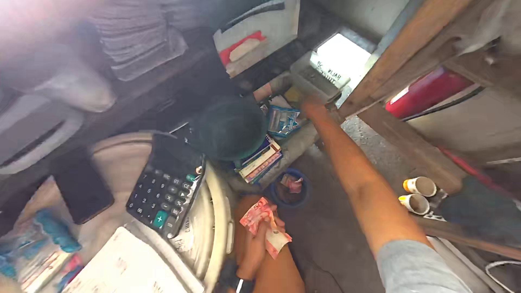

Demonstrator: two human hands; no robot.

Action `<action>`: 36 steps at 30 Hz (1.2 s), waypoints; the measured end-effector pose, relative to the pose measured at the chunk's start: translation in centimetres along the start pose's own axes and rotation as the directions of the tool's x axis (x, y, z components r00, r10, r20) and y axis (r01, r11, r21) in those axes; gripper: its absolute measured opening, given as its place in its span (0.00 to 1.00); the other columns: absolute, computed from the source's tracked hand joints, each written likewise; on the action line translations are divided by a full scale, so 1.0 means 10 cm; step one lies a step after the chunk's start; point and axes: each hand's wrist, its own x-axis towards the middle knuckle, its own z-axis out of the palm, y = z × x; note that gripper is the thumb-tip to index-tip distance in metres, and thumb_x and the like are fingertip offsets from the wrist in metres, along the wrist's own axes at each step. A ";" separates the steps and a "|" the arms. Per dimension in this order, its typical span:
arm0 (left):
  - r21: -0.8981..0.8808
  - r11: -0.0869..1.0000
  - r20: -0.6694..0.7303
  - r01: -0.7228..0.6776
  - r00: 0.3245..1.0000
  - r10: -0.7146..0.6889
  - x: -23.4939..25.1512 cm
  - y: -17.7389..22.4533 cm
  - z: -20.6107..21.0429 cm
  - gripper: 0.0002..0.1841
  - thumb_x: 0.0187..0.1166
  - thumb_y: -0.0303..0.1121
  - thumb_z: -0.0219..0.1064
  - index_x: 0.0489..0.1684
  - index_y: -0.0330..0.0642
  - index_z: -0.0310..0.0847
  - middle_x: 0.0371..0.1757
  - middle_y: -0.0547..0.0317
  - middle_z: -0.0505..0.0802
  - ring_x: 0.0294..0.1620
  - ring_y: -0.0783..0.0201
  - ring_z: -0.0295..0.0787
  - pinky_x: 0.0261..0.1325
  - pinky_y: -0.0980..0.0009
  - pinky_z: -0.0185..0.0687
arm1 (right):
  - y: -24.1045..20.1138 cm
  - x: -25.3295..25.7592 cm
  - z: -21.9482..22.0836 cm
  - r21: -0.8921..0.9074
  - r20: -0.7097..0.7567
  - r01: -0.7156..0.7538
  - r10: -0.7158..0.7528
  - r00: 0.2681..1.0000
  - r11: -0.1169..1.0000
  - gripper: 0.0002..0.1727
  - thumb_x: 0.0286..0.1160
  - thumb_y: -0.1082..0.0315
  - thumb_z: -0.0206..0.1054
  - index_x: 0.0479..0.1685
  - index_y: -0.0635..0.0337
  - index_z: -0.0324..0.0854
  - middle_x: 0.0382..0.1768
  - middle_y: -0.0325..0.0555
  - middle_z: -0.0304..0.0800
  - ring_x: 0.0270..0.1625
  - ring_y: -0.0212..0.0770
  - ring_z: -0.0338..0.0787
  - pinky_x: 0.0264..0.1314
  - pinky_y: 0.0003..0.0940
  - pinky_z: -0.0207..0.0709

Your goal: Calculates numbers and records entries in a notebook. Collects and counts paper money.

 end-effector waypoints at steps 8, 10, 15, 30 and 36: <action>0.013 1.000 0.027 0.000 1.000 -0.001 0.00 0.01 0.02 0.17 0.86 0.23 0.46 0.65 0.28 0.74 0.37 0.64 0.96 0.38 0.70 0.95 0.50 0.71 0.93 | -0.09 -0.04 -0.39 0.069 -0.003 0.109 -0.109 0.994 0.992 0.28 0.79 0.65 0.71 0.69 0.79 0.75 0.71 0.78 0.76 0.78 0.74 0.74 0.77 0.73 0.63; 0.001 1.000 0.023 0.009 1.000 -0.009 0.00 0.01 0.02 0.17 0.86 0.23 0.46 0.66 0.27 0.74 0.36 0.63 0.96 0.38 0.69 0.95 0.50 0.71 0.93 | -0.08 -0.06 -0.57 0.085 -0.041 0.148 -0.145 0.989 0.985 0.29 0.80 0.64 0.70 0.69 0.81 0.73 0.70 0.81 0.75 0.77 0.76 0.73 0.76 0.75 0.63; -0.002 1.000 0.028 -0.001 1.000 0.001 0.01 0.03 0.02 0.17 0.86 0.23 0.45 0.66 0.27 0.74 0.36 0.64 0.96 0.37 0.70 0.95 0.49 0.71 0.93 | 0.03 -0.35 -1.12 0.240 -0.231 0.233 -0.178 0.956 0.942 0.23 0.76 0.67 0.74 0.62 0.78 0.79 0.60 0.77 0.83 0.66 0.73 0.82 0.70 0.72 0.69; 0.116 0.993 0.047 0.007 0.999 -0.013 -0.04 0.10 0.11 0.17 0.88 0.23 0.46 0.66 0.25 0.74 0.38 0.64 0.95 0.39 0.73 0.94 0.50 0.74 0.92 | -0.99 -0.89 -0.38 0.805 -0.120 0.235 -0.237 0.964 0.545 0.25 0.75 0.68 0.75 0.69 0.68 0.77 0.45 0.52 0.86 0.33 0.38 0.81 0.36 0.35 0.78; 0.144 0.989 0.024 0.039 0.999 -0.043 -0.05 0.13 0.06 0.17 0.88 0.23 0.46 0.68 0.24 0.72 0.39 0.61 0.96 0.40 0.72 0.94 0.53 0.73 0.92 | -1.16 -0.86 -0.29 0.421 0.067 0.207 -0.258 0.964 0.883 0.26 0.75 0.66 0.74 0.66 0.76 0.76 0.62 0.71 0.83 0.66 0.63 0.84 0.68 0.62 0.74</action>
